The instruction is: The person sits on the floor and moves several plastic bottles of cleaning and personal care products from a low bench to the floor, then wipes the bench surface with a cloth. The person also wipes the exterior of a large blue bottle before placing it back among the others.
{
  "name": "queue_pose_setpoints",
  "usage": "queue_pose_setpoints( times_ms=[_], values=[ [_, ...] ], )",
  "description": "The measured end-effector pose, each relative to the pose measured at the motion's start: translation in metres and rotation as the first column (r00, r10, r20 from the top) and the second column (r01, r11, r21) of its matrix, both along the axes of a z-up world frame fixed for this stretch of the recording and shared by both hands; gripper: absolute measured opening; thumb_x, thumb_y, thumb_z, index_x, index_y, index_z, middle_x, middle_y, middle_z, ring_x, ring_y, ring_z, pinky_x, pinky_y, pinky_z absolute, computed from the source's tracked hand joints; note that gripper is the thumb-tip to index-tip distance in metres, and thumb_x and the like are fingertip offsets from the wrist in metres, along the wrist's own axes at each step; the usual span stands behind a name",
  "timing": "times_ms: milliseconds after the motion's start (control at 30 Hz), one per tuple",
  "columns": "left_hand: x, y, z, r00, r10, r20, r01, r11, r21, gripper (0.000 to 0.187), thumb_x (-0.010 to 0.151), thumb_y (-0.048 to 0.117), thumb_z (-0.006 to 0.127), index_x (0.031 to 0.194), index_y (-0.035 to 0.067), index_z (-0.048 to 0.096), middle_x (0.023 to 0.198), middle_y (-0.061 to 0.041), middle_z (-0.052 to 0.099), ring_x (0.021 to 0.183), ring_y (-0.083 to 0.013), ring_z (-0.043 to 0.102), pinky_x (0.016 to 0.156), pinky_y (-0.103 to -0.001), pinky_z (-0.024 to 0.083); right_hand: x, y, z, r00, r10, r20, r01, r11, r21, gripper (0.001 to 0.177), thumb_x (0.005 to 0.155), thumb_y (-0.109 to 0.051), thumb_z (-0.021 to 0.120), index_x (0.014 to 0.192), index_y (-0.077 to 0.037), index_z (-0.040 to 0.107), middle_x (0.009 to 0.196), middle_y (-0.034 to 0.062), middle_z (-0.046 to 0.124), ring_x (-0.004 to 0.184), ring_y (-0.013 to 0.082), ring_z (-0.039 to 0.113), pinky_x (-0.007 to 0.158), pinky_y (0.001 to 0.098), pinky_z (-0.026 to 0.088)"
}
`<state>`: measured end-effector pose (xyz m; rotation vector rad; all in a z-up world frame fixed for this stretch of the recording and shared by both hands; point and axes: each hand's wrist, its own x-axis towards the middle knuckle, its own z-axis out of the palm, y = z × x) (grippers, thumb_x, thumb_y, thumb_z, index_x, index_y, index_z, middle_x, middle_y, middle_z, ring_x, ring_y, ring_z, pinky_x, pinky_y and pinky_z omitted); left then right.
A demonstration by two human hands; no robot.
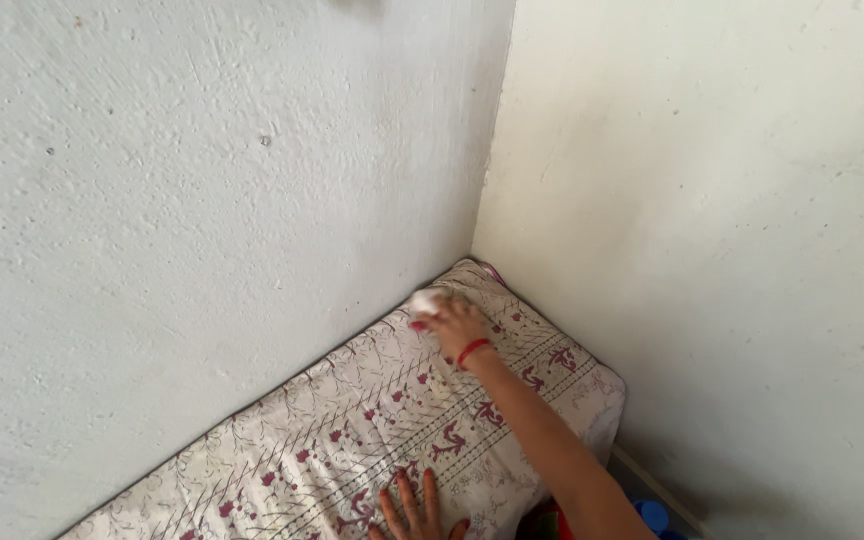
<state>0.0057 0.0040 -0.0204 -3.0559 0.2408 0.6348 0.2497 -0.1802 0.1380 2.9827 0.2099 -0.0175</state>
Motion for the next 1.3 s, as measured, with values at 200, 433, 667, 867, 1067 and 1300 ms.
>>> queue_pose_setpoints(
  times_ms=[200, 433, 667, 867, 1067, 1300],
  values=[
    [0.003, 0.001, -0.025, 0.999, -0.034, 0.008, 0.034, 0.999, -0.011, 0.113, 0.076, 0.096, 0.052, 0.162, 0.038, 0.009, 0.169, -0.018, 0.000, 0.151, -0.0536, 0.003, 0.109, -0.085, 0.017, 0.015, -0.085, -0.018, 0.956, -0.287, -0.054, 0.288, 0.957, 0.021, 0.053, 0.103, -0.019, 0.051, 0.149, -0.045, 0.049, 0.163, 0.0084, 0.036, 0.135, 0.0288, 0.049, 0.109, 0.0472, 0.043],
    [0.004, -0.001, -0.015, 0.999, -0.046, 0.007, 0.046, 0.999, -0.021, 0.112, 0.078, 0.094, 0.052, 0.162, 0.036, 0.008, 0.168, -0.020, 0.000, 0.150, -0.0536, 0.003, 0.106, -0.086, 0.019, 0.014, -0.145, -0.042, 0.927, -0.371, 0.052, 0.367, 0.928, 0.069, 0.054, 0.095, -0.015, 0.056, 0.144, -0.036, 0.056, 0.156, 0.0024, 0.044, 0.135, 0.0267, 0.047, 0.108, 0.0526, 0.040],
    [-0.002, -0.005, 0.009, 0.999, 0.043, 0.032, -0.042, 0.999, -0.020, 0.114, 0.074, 0.090, 0.061, 0.161, 0.041, 0.007, 0.170, -0.014, -0.002, 0.153, -0.0471, 0.006, 0.110, -0.082, 0.019, -0.025, -0.087, -0.027, 0.939, -0.129, 0.320, 0.089, 0.987, 0.134, 0.042, 0.095, -0.023, 0.066, 0.136, -0.032, 0.064, 0.148, 0.0081, 0.056, 0.131, 0.0326, 0.049, 0.102, 0.0511, 0.048],
    [-0.007, -0.006, 0.025, 0.990, 0.076, 0.119, -0.076, 0.997, -0.003, 0.113, 0.071, 0.089, 0.064, 0.159, 0.044, 0.009, 0.169, -0.010, 0.000, 0.154, -0.0435, 0.008, 0.112, -0.080, 0.021, -0.070, -0.050, -0.027, 0.996, 0.032, 0.084, -0.038, 0.997, 0.071, 0.047, 0.095, -0.031, 0.062, 0.142, -0.028, 0.058, 0.154, 0.0155, 0.039, 0.135, 0.0353, 0.040, 0.101, 0.0550, 0.043],
    [-0.012, -0.005, 0.054, 0.984, 0.108, 0.139, -0.108, 0.994, -0.012, 0.112, 0.070, 0.089, 0.063, 0.159, 0.045, 0.011, 0.170, -0.006, 0.008, 0.154, -0.0385, 0.015, 0.116, -0.075, 0.019, -0.093, -0.136, -0.029, 0.977, -0.191, 0.093, 0.184, 0.980, 0.074, 0.051, 0.094, -0.027, 0.059, 0.145, -0.028, 0.055, 0.156, 0.0136, 0.038, 0.136, 0.0346, 0.042, 0.108, 0.0539, 0.039],
    [-0.015, -0.005, 0.097, 0.995, 0.074, 0.065, -0.078, 0.995, 0.060, 0.108, 0.079, 0.089, 0.055, 0.162, 0.040, 0.006, 0.172, -0.006, 0.006, 0.157, -0.0323, 0.012, 0.123, -0.064, 0.009, -0.145, -0.146, -0.007, 0.946, -0.277, 0.170, 0.271, 0.961, 0.054, 0.055, 0.088, -0.021, 0.067, 0.141, -0.031, 0.057, 0.149, 0.0118, 0.048, 0.126, 0.0356, 0.050, 0.105, 0.0505, 0.045]
  ],
)
